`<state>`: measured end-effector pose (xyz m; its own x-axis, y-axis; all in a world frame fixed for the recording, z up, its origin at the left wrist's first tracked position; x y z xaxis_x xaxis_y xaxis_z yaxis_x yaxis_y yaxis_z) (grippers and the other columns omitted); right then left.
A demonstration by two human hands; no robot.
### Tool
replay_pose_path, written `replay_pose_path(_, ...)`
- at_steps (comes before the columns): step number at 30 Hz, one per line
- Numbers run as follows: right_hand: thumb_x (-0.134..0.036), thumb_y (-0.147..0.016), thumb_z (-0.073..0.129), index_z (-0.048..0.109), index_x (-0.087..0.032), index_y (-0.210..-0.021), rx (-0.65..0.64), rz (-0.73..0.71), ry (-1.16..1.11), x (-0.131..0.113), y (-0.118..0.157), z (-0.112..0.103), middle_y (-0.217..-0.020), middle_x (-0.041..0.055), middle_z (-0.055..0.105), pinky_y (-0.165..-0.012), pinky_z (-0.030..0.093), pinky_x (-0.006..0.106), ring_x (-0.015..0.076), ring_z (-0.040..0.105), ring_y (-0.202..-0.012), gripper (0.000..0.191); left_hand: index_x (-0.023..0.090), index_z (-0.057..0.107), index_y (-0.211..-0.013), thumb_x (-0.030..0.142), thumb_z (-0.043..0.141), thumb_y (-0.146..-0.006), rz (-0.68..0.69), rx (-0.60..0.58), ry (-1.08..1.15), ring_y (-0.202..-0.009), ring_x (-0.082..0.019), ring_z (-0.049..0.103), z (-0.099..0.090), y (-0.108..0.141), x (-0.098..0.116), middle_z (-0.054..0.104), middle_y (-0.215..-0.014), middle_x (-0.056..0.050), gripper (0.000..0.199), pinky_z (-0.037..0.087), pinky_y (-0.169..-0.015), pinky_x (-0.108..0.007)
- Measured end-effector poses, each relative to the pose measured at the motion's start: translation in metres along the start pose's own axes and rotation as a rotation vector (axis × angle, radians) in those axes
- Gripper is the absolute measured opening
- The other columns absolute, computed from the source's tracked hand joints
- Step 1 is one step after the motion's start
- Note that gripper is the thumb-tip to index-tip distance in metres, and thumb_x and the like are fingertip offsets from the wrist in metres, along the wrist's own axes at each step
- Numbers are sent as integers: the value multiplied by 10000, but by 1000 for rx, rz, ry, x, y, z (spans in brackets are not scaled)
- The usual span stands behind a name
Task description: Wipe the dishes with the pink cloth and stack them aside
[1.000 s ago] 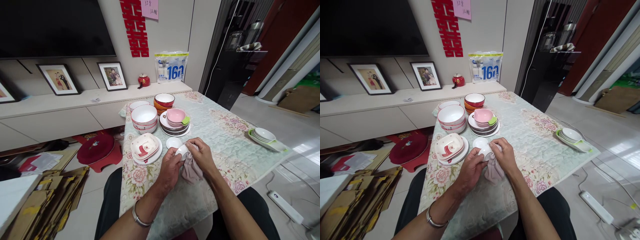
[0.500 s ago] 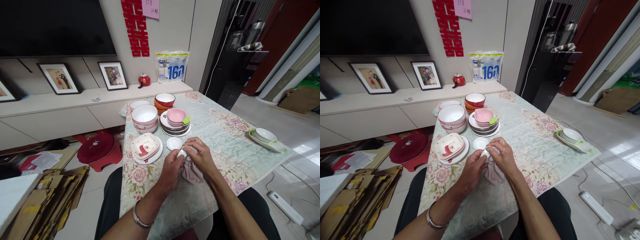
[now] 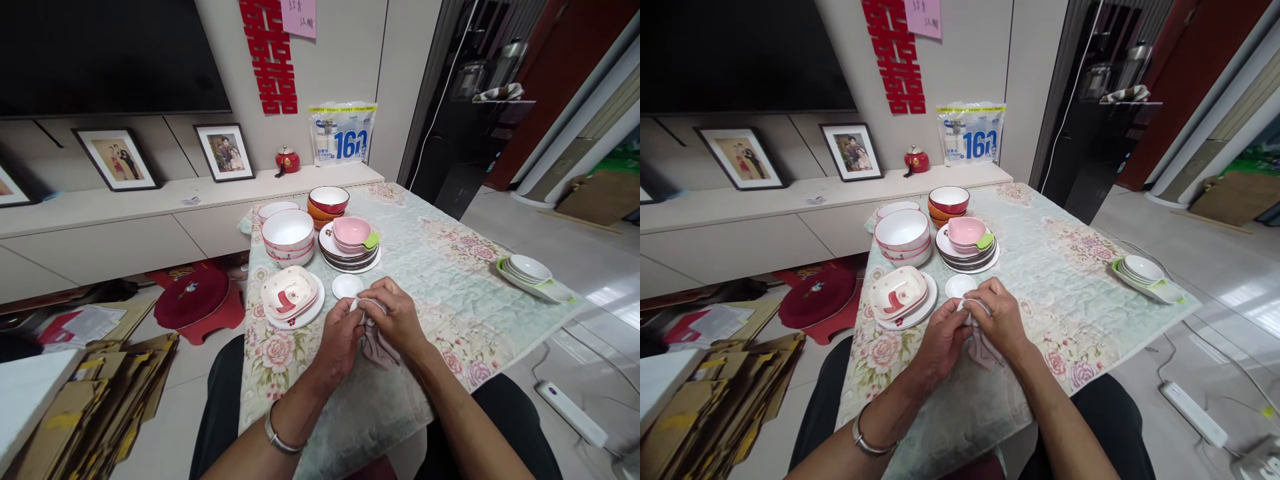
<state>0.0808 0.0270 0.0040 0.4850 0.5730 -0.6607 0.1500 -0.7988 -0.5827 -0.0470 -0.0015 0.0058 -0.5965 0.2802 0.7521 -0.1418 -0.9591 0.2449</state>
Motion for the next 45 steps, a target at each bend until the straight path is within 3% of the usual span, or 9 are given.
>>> replay_pose_path(7, -249, -902, 614, 671, -218, -861, 83, 129, 2, 10, -2, -4, -834, 26, 662, -762, 487, 325, 190, 626, -803, 76, 162, 652, -813, 254, 762, -658, 24, -24, 64, -752, -143, 573, -3, -3, -1, 629, -792, -20, 211, 464, -680, -247)
replay_pose_path(13, -235, -906, 612, 682, -217, -896, -31, -20, 38, -2, -1, -2, -839, 34, 619, -752, 468, 310, 195, 606, -841, 74, 172, 663, -879, 240, 760, -689, 18, -16, 70, -734, -122, 568, -6, -5, -2, 638, -822, -5, 224, 454, -629, -218)
replay_pose_path(20, -240, -896, 617, 656, -210, -859, 108, 101, 22, 10, 0, -2, -825, 27, 645, -738, 475, 313, 190, 617, -793, 62, 161, 671, -888, 225, 789, -666, 33, -41, 152, -845, -156, 608, -7, -7, -3, 680, -914, -37, 259, 500, -769, -288)
replay_pose_path(26, -216, -900, 616, 683, -226, -898, -37, -31, 27, -2, 2, 3, -838, 29, 618, -750, 473, 304, 191, 605, -834, 68, 158, 675, -794, 199, 787, -632, 21, -21, 120, -728, -123, 582, -6, -7, -1, 653, -773, -8, 201, 474, -694, -244)
replay_pose_path(32, -237, -896, 622, 654, -211, -850, 87, 109, 29, 13, 0, -1, -824, 26, 648, -750, 476, 316, 191, 619, -799, 61, 163, 663, -780, 229, 777, -615, 9, -12, 122, -771, -153, 592, -6, -6, -2, 658, -811, -24, 211, 490, -715, -278)
replay_pose_path(38, -225, -895, 627, 669, -213, -882, -29, -26, 24, 0, 3, 2, -829, 26, 619, -742, 463, 300, 185, 603, -819, 46, 178, 646, -731, 227, 784, -605, 12, 8, 120, -693, -123, 552, -6, -7, -2, 610, -722, 12, 193, 463, -650, -243)
replay_pose_path(45, -234, -902, 611, 646, -207, -846, 97, 131, 26, 13, 0, 0, -809, 26, 648, -732, 464, 311, 187, 614, -780, 72, 190, 647, -768, 245, 758, -639, 17, -31, 96, -766, -152, 577, -5, -6, -4, 647, -803, -18, 179, 464, -702, -269)
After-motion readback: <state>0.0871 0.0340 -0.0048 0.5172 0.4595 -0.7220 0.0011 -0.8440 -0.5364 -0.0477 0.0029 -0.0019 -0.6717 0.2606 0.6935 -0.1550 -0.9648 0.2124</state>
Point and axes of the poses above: each hand's wrist, its own y-axis away from the middle knuckle, its own z-axis out of the palm, x = y × z, the point moved 1 cm from there along -y, towards the middle knuckle
